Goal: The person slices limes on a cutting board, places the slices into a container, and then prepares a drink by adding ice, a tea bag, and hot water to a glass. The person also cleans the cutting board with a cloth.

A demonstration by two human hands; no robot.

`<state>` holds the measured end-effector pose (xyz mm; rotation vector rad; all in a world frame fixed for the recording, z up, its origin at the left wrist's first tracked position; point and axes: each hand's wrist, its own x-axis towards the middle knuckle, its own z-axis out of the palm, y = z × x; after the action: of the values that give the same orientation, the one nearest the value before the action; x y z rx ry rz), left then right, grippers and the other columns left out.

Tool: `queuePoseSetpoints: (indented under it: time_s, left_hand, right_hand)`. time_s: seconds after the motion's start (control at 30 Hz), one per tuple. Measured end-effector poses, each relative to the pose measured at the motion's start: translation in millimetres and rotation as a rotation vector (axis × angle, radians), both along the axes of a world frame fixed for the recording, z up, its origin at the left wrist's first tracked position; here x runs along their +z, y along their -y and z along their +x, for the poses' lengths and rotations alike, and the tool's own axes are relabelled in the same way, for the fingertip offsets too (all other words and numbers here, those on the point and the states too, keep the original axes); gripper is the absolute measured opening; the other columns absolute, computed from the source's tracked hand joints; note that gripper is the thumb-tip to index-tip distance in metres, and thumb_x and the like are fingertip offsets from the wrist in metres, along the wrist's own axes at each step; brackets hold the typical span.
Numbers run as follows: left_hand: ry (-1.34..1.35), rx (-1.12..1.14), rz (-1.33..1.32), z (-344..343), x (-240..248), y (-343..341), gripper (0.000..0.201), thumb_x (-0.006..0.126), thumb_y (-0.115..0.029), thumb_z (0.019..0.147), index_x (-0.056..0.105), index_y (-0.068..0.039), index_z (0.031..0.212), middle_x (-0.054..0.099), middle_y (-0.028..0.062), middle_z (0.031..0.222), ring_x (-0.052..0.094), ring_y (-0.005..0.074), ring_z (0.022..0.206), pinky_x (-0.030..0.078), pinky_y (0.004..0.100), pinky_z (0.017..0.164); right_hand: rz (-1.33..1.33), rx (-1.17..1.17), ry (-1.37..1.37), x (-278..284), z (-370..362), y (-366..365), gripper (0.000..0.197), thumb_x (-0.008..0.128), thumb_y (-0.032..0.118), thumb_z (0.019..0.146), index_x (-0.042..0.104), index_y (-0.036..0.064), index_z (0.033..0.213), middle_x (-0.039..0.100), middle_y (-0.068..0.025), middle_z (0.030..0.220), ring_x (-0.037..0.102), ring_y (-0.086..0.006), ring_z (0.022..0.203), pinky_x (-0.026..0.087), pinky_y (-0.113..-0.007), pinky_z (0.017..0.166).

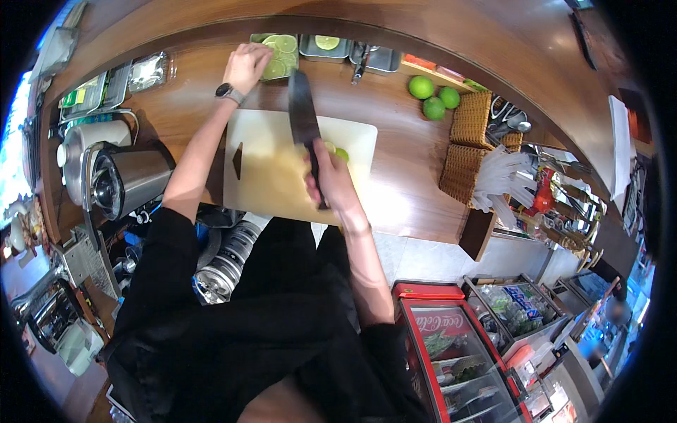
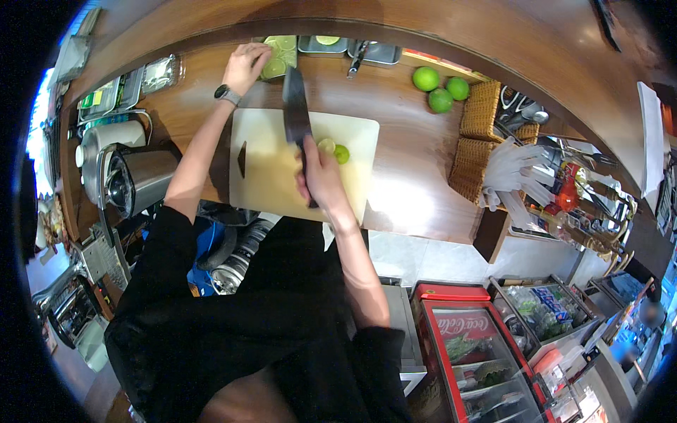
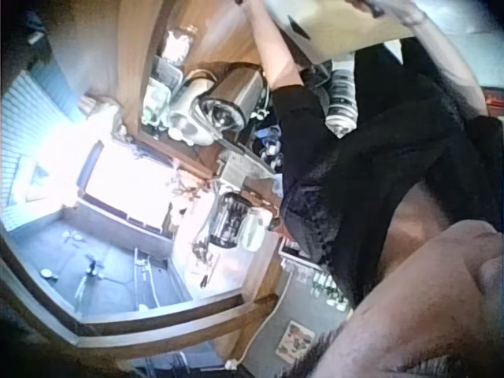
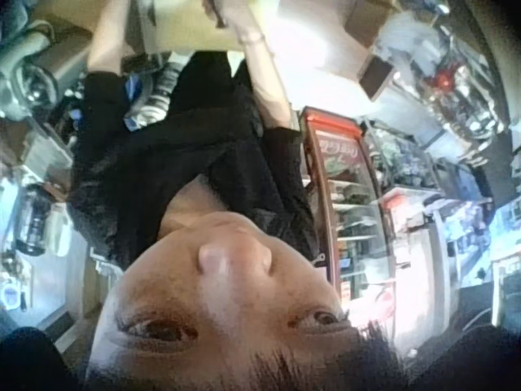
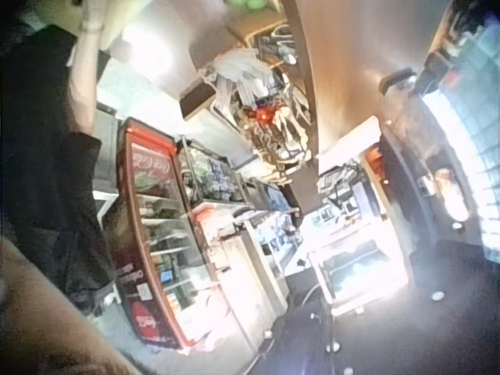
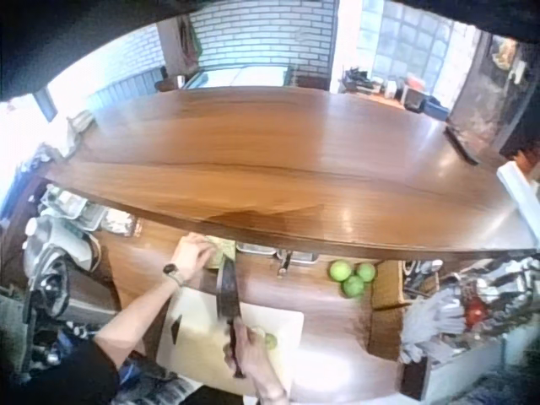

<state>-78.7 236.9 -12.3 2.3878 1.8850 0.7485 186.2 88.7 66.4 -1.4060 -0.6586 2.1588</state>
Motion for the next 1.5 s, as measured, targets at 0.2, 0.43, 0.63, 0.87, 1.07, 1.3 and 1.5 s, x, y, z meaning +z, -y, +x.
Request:
queuePoseSetpoints:
  time_s: [0.2,0.43,0.63,0.87,1.07,1.3,1.5]
  left_hand:
    - [0.195,-0.227,-0.216,106.1,-14.2,66.6,0.041,0.068,-0.032,0.081,0.061,-0.008,0.114,0.060,0.0137,0.112,0.055,0.0340,0.103,0.045,0.0429,0.092]
    - [-0.032,0.032,-0.487,208.2,-26.7,190.3,0.052,0.068,-0.030,0.081,0.050,-0.008,0.124,0.045,0.0136,0.122,0.046,0.0399,0.113,0.043,0.0459,0.095]
    - [-0.015,-0.039,-0.530,186.9,-27.9,199.8,0.037,0.063,-0.019,0.079,0.052,-0.006,0.112,0.046,0.0124,0.118,0.048,0.0323,0.110,0.051,0.0406,0.084]
    - [0.014,-0.185,-0.434,151.3,-4.5,269.6,0.043,0.063,-0.013,0.079,0.055,-0.006,0.120,0.047,0.0112,0.128,0.049,0.0308,0.116,0.047,0.0395,0.095]
    - [-0.117,-0.443,-0.230,112.8,-40.8,312.0,0.035,0.055,-0.016,0.081,0.058,-0.011,0.115,0.053,0.0060,0.120,0.051,0.0221,0.114,0.047,0.0345,0.096]
    - [0.283,-0.025,-0.288,55.4,-19.7,349.9,0.037,0.060,-0.004,0.082,0.059,-0.009,0.119,0.057,0.0076,0.117,0.055,0.0232,0.111,0.048,0.0359,0.093]
    - [0.057,0.630,-0.243,-42.4,8.5,400.6,0.037,0.065,-0.003,0.079,0.058,-0.005,0.115,0.058,0.0122,0.114,0.053,0.0326,0.108,0.044,0.0413,0.095]
  right_hand:
    - [-0.088,-0.169,0.197,12.1,123.3,114.2,0.044,0.033,0.045,0.101,0.050,0.0063,0.089,0.040,0.0014,0.051,0.035,-0.0070,0.037,0.026,-0.022,0.034]
    - [-0.183,-0.286,0.213,-38.0,169.5,200.6,0.047,0.034,0.047,0.101,0.050,0.0051,0.088,0.042,-0.0014,0.052,0.036,-0.0083,0.037,0.027,-0.022,0.034]
    - [-0.146,-0.268,0.184,-38.8,172.0,197.3,0.046,0.032,0.047,0.101,0.050,0.0058,0.090,0.043,-0.0011,0.053,0.038,-0.0081,0.037,0.029,-0.022,0.035]
    - [-0.108,-0.131,0.153,-44.0,160.5,174.6,0.046,0.033,0.045,0.102,0.050,0.0046,0.089,0.043,-0.0006,0.053,0.038,-0.0082,0.039,0.029,-0.022,0.036]
    - [-0.102,0.028,0.291,-45.6,143.9,153.1,0.046,0.033,0.050,0.100,0.048,0.0077,0.088,0.042,-0.0002,0.050,0.039,-0.0094,0.036,0.028,-0.024,0.034]
    - [-0.068,0.069,0.287,-40.6,132.0,143.5,0.045,0.032,0.049,0.101,0.046,0.0081,0.088,0.041,-0.0012,0.051,0.036,-0.0098,0.036,0.027,-0.024,0.033]
    - [-0.051,0.086,0.263,-33.6,118.1,132.4,0.044,0.032,0.048,0.101,0.045,0.0079,0.088,0.040,-0.0008,0.050,0.035,-0.0091,0.035,0.027,-0.023,0.034]
